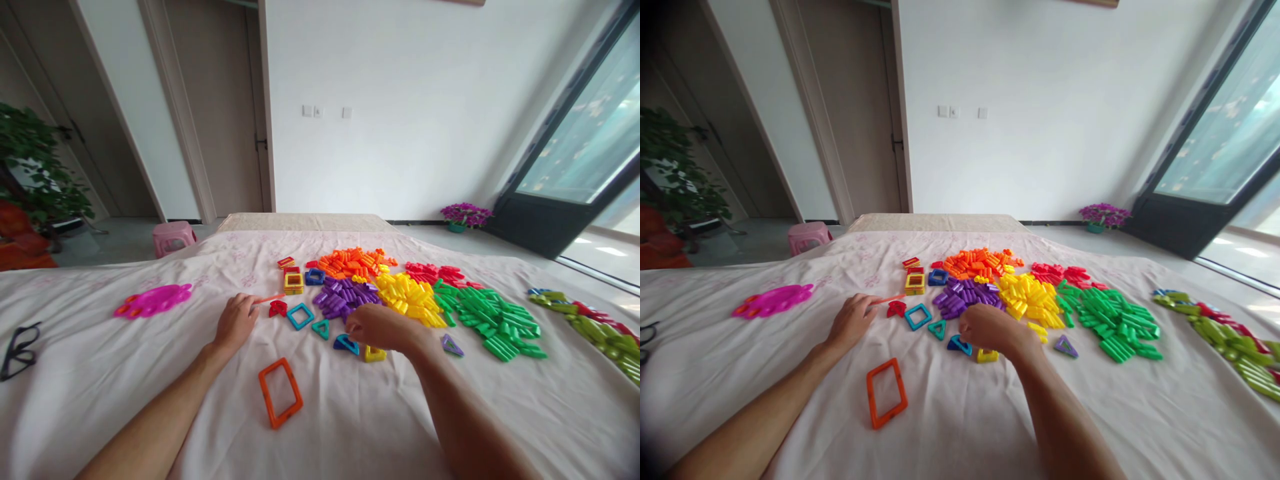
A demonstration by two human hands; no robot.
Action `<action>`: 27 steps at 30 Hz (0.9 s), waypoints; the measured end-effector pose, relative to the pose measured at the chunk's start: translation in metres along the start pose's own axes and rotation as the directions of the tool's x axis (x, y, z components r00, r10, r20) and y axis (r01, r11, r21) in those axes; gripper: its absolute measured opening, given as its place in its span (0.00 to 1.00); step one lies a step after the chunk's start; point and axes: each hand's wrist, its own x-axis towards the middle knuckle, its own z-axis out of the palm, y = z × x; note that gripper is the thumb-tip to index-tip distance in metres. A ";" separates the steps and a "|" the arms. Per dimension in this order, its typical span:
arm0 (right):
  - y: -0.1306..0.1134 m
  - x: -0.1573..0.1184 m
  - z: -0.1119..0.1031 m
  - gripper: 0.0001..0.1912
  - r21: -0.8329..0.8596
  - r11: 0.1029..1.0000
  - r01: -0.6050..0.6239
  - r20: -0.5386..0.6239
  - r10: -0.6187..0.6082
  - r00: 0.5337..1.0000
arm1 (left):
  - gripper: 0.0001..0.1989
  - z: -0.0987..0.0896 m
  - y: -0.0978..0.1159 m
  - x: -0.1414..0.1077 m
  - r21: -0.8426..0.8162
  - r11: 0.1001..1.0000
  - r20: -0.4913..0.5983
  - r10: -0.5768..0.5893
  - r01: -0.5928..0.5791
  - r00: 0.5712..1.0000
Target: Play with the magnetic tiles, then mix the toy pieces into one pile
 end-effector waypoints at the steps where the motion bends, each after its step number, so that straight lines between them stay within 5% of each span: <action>1: -0.005 0.002 0.004 0.10 -0.002 0.999 0.032 -0.025 -0.032 0.999 | 0.12 -0.002 0.001 0.000 0.005 1.000 0.007 -0.007 0.007 1.000; 7: -0.033 0.019 0.032 0.09 -0.073 0.987 0.142 -0.207 -0.154 0.966 | 0.07 -0.007 0.002 -0.001 0.034 0.997 0.051 -0.066 0.064 0.997; 14: -0.064 0.032 0.061 0.11 -0.135 0.965 0.223 -0.257 -0.251 0.933 | 0.06 -0.011 0.005 0.000 0.053 0.992 0.076 -0.116 0.112 0.990; 27: -0.065 0.047 0.089 0.06 -0.053 0.977 0.204 -0.407 -0.208 0.889 | 0.07 -0.018 0.007 -0.003 0.091 0.974 0.156 -0.221 0.209 0.963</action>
